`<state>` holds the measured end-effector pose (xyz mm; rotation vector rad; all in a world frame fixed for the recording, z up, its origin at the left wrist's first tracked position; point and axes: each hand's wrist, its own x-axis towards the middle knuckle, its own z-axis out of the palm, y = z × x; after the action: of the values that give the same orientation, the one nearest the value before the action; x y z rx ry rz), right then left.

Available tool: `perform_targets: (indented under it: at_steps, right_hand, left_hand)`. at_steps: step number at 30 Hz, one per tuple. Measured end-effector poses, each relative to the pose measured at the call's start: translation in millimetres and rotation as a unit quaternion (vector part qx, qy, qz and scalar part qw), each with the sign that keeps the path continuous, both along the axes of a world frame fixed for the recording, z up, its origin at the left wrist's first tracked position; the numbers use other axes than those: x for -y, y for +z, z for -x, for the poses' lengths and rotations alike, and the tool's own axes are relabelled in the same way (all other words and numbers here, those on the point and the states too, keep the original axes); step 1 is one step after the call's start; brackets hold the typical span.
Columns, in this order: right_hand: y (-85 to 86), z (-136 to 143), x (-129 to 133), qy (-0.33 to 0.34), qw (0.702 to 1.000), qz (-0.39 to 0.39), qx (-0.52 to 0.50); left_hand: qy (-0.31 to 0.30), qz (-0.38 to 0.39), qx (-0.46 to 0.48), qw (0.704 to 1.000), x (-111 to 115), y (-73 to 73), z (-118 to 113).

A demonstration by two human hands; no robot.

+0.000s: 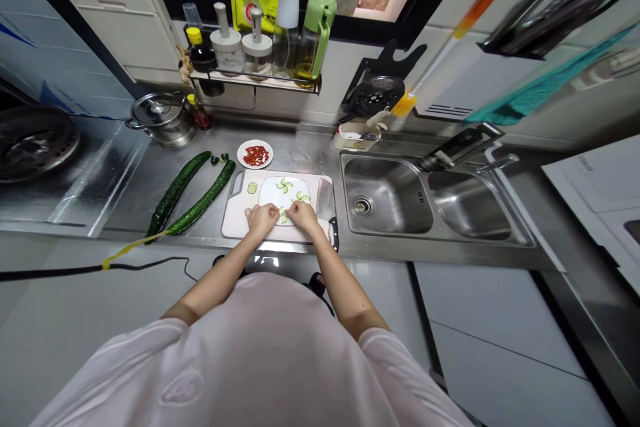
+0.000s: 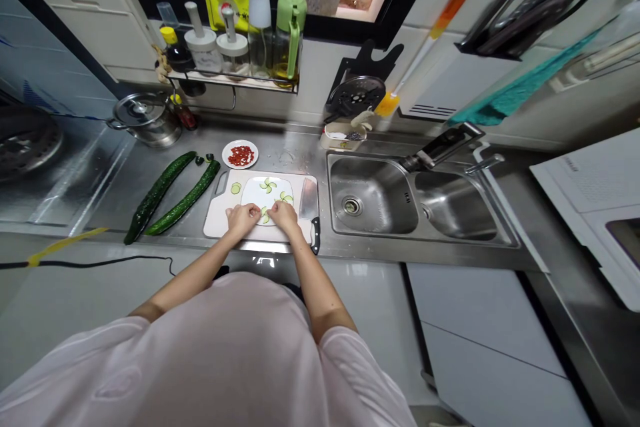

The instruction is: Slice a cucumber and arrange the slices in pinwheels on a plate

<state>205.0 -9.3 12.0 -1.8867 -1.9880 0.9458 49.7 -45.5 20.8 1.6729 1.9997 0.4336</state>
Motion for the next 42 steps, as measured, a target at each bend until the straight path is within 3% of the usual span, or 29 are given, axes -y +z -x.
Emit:
perform_targets:
  at_steps: [14, 27, 35, 42]
  right_hand:
    - [5.2, 8, 3, 0.010, 0.994, 0.033, 0.107]
    - [2.2, 2, 4, 0.010, 0.997, 0.000, 0.076]
    - [2.1, 5, 7, 0.009, 0.994, 0.002, 0.106]
    - [3.0, 6, 9, 0.022, 0.992, 0.005, 0.121]
  left_hand:
    - [-0.029, 0.015, -0.039, 0.999, -4, 2.2, 0]
    - [-0.046, 0.010, -0.032, 0.998, 1, 7.4, 4]
    - [-0.193, -0.069, -0.080, 0.975, 12, -3.3, 8]
    - [-0.214, -0.075, -0.110, 0.968, 15, -10.4, 6]
